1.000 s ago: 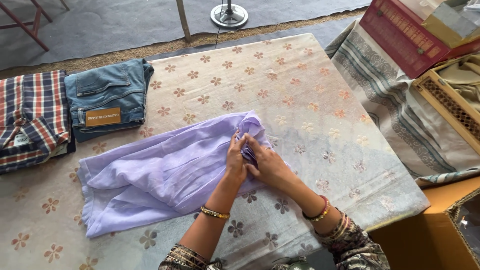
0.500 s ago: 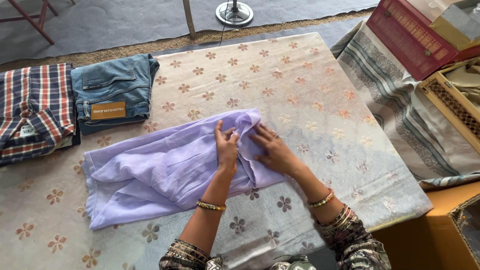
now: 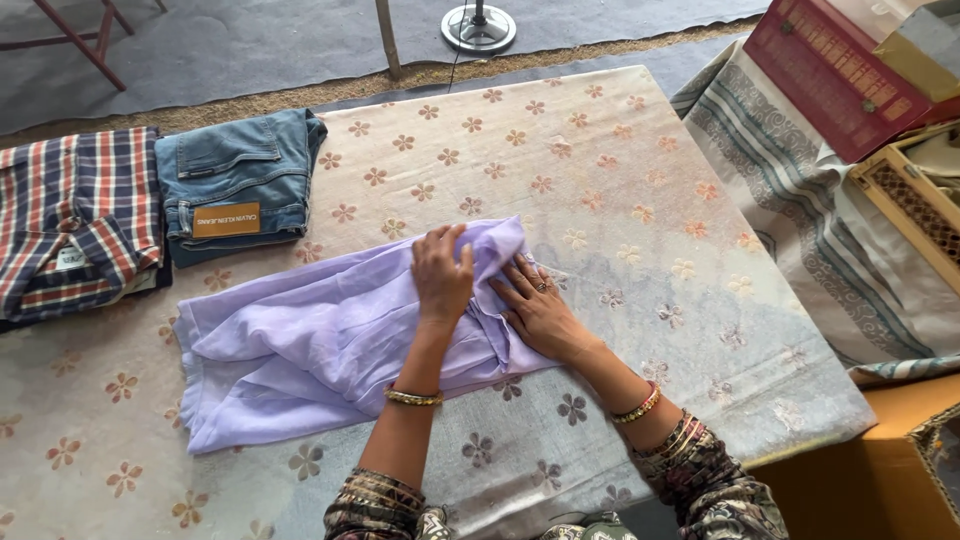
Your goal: Fold a pair of jeans and a light-colored shirt on a table.
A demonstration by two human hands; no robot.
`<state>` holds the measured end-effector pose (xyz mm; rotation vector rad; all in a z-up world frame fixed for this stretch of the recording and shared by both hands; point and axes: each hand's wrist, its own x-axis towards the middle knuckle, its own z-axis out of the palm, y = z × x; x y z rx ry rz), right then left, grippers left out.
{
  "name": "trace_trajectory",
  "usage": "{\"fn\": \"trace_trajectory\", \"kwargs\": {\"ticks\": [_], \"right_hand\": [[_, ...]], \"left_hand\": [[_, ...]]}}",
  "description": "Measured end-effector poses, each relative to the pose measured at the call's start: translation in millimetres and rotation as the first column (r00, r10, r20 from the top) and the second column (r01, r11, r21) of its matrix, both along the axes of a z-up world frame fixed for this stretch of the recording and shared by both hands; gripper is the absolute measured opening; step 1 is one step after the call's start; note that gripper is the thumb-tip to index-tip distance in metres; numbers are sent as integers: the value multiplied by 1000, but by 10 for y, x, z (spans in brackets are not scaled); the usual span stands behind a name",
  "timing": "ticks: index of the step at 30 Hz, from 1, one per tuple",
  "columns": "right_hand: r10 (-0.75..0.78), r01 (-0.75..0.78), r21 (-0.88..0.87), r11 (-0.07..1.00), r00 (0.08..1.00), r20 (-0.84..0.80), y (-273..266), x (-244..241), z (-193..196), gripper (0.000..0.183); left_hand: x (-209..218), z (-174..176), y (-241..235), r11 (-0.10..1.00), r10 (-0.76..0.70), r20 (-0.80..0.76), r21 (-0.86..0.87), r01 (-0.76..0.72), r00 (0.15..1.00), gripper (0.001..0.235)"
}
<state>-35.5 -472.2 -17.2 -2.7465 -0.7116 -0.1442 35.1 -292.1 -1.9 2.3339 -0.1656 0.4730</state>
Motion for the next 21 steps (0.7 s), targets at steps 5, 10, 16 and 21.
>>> {"fn": "trace_trajectory", "kwargs": {"ticks": [5,10,16,21], "right_hand": [[-4,4,-18,1000,1000,-23,-4,19,-72,59],[-15,15,-4,1000,1000,-20,10,-5,-91,58],[-30,30,-19,999,1000,7,19,5,-125,55],[-19,19,-2,1000,1000,10,48,-49,-64,54]], "left_hand": [[101,314,-438,992,-128,141,16,127,982,22],[596,281,-783,893,-139,-43,426,143,989,25],[1201,-112,-714,871,-59,-225,464,161,973,13],[1196,-140,-401,939,-139,-329,256,230,934,18]]}}
